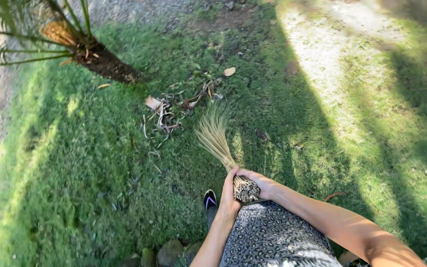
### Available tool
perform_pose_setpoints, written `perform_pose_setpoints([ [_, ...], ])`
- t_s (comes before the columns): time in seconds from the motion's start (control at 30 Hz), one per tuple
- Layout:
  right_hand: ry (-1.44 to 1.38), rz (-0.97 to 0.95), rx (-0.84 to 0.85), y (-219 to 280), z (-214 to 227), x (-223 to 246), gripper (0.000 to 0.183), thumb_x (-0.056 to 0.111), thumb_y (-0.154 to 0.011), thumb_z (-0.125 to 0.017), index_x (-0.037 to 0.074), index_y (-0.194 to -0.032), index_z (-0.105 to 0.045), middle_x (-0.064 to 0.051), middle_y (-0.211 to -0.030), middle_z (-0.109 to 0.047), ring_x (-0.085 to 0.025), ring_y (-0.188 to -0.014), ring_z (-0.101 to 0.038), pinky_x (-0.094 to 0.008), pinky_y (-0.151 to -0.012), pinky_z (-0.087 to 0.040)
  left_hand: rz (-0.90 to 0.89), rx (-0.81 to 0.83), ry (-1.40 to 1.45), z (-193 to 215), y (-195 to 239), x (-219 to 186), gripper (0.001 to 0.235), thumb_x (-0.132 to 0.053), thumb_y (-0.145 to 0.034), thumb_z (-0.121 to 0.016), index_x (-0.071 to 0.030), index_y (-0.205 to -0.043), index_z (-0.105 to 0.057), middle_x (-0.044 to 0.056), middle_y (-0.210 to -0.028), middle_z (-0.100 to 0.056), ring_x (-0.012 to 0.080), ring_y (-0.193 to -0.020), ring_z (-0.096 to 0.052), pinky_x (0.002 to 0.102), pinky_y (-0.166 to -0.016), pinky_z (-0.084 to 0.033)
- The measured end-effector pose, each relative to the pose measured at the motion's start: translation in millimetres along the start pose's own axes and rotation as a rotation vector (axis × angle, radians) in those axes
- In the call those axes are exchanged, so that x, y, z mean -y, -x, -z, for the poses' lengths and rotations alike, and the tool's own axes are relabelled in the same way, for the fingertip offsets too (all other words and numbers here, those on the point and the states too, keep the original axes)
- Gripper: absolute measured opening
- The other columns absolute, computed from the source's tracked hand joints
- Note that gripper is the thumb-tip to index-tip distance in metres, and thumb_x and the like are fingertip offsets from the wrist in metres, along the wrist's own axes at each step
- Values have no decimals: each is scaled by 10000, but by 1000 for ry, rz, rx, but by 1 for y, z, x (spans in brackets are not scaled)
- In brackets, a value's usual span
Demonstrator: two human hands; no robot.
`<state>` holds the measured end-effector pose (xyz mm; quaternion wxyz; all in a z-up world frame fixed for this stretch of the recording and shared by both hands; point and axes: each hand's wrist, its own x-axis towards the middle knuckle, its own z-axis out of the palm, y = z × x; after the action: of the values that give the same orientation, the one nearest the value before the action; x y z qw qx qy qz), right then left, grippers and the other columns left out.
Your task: Holding and inspecting a bundle of sticks (sapu lidi) in an outdoor garden area.
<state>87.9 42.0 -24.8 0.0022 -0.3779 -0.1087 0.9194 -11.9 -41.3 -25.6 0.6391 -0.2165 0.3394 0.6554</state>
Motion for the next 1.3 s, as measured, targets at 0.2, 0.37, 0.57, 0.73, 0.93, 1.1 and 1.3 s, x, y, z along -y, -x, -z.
perform_pose_setpoints([
  [0.2,114,225,-11,-16,-3,0,169,238,-974,-660,94,-1058,-692,-74,-906,-739,-180,-719,-728,-351,-649,-620,-122,41,-21,-13,5,-7,286,-321,-938,-705,-74,-1082,-704,81,-932,-742,202,-827,-738,355,-752,-637],
  [0.37,134,9,-47,-14,-5,8,217,266,-951,-659,72,-1044,-689,-95,-898,-748,-212,-685,-716,-381,-639,-626,-63,2,-23,7,-8,-1,269,-352,-928,-702,-107,-1037,-684,65,-889,-724,213,-780,-719,378,-709,-631],
  [0.57,160,-123,26,-18,-3,11,230,267,-954,-674,66,-1065,-683,-90,-910,-750,-211,-706,-718,-386,-654,-627,-200,-61,22,2,7,0,274,-343,-930,-701,-98,-1050,-679,58,-878,-722,199,-770,-718,362,-686,-625],
  [0.73,208,133,110,-12,-28,12,174,220,-965,-639,101,-1093,-642,-42,-926,-725,-158,-792,-718,-343,-722,-615,-304,-26,45,-16,24,-10,291,-332,-949,-698,-77,-1088,-688,57,-906,-730,178,-776,-724,343,-688,-624],
  [0.93,302,142,81,-41,4,7,179,209,-968,-641,76,-1088,-659,-47,-900,-714,-166,-758,-702,-342,-682,-598,-219,116,85,8,1,-4,278,-340,-964,-692,-85,-1074,-676,73,-918,-732,192,-783,-735,348,-693,-634],
  [1.1,215,-174,105,-23,5,19,193,262,-951,-653,94,-1034,-696,-86,-906,-748,-209,-732,-720,-376,-669,-628,-154,-85,80,4,4,3,247,-335,-925,-718,-125,-1043,-661,59,-891,-722,212,-771,-735,391,-695,-644],
  [1.3,205,103,152,-27,8,10,203,230,-985,-647,78,-1119,-646,-67,-958,-718,-163,-780,-724,-336,-708,-629,-240,-132,63,-16,14,4,328,-353,-910,-731,-77,-1081,-683,85,-906,-730,217,-768,-734,375,-692,-637],
])
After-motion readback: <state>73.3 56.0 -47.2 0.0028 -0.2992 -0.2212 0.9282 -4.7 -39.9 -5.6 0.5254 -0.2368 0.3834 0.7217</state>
